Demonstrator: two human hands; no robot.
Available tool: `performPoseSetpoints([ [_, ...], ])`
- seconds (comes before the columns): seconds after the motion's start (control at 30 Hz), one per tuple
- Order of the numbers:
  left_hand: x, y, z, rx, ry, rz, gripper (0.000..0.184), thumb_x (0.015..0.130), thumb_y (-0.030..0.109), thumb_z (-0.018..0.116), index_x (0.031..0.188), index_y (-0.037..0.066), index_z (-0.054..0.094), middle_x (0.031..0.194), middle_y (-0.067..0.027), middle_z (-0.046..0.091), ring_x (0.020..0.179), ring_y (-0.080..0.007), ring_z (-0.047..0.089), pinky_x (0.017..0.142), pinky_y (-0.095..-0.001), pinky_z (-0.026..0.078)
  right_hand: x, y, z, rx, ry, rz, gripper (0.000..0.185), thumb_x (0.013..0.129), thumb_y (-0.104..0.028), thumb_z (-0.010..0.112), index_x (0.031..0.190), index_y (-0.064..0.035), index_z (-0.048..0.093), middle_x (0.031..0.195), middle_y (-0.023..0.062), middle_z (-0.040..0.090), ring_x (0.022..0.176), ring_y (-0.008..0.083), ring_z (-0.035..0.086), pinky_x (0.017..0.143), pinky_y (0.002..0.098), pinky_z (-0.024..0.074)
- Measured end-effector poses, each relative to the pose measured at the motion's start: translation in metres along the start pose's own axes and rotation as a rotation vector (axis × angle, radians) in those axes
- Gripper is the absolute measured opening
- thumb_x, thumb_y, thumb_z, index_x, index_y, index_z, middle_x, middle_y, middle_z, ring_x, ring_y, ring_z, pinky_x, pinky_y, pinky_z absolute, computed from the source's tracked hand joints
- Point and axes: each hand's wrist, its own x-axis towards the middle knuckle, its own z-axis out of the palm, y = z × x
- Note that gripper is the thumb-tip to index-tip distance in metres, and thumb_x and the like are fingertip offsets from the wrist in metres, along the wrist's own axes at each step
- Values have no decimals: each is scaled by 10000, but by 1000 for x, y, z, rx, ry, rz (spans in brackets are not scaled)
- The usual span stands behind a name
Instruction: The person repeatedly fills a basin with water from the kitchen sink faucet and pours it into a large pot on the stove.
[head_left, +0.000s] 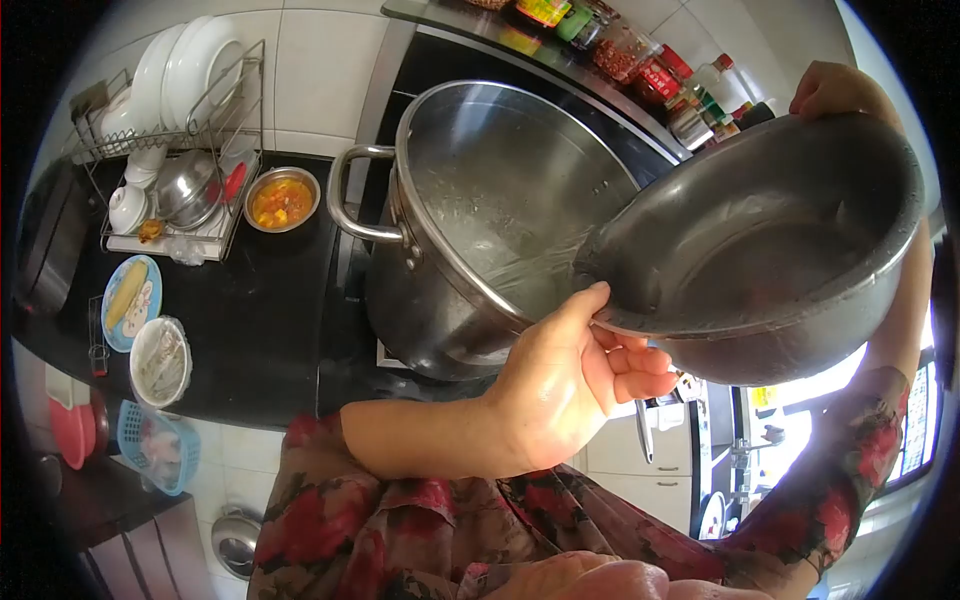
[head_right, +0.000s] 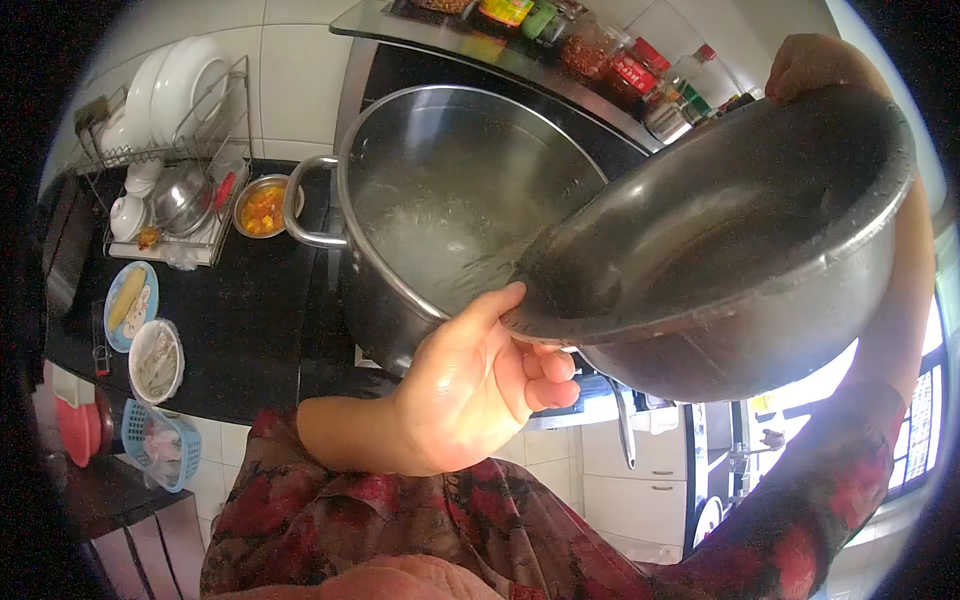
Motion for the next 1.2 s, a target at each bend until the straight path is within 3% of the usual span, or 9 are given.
performPoseSetpoints([
  [0.3,12,-18,4,99,-126,74,372,982,343,444,951,-4,573,853,-142,625,789,-278,644,743,-430,535,-95,50,25,109,57,229,445,832,-179,650,1204,-9,473,1153,155,535,1020,237,549,861,305,445],
  [0.4,14,-26,12,313,-128,99,467,995,290,436,1372,82,256,1037,-134,572,762,-200,639,632,-348,559,-134,73,31,150,85,323,473,835,-189,651,1230,-12,459,1174,156,530,1037,239,545,875,307,440],
  [0.53,19,-45,11,557,-190,178,686,986,149,431,1476,98,-46,1197,-138,491,820,-126,613,586,-247,546,-188,110,48,206,106,477,510,839,-202,652,1264,-15,441,1202,158,523,1058,242,539,893,310,433],
  [0.7,31,-102,-10,750,-289,286,731,966,66,432,1476,76,-92,1238,-140,484,858,-94,572,624,-222,531,-266,165,57,281,142,644,557,843,-218,653,1307,-19,419,1238,160,515,1085,245,532,916,313,425],
  [0.83,45,-163,-14,799,-233,407,697,963,50,422,1486,83,-36,1157,-120,533,806,-74,571,579,-211,506,-348,220,68,345,165,756,594,847,-231,654,1342,-23,401,1266,162,509,1107,248,526,934,316,418],
  [0.93,52,-210,-26,730,-198,10,653,968,100,443,1482,77,41,835,-49,583,627,-84,574,520,-233,493,-424,274,79,399,167,838,622,849,-240,655,1368,-25,388,1287,164,504,1123,250,522,947,318,413],
  [1.03,66,-244,-70,914,-183,-216,619,973,181,465,1474,62,121,838,-67,588,606,-94,582,514,-236,488,-509,335,85,449,176,946,650,852,-250,656,1394,-28,374,1308,165,499,1139,252,518,961,320,408],
  [1.13,51,-250,-137,1240,-106,-258,393,995,245,446,1333,45,467,796,-40,601,618,-100,596,576,-238,508,-585,387,98,349,278,973,702,879,-301,636,1417,9,308,1403,183,377,1264,255,401,1047,341,320],
  [1.2,22,-239,-193,1311,208,-392,342,996,246,434,1228,30,563,741,-28,602,598,-95,593,556,-233,504,-639,421,99,260,148,999,652,890,-290,624,1385,32,350,1351,159,442,1226,230,426,1030,327,324],
])
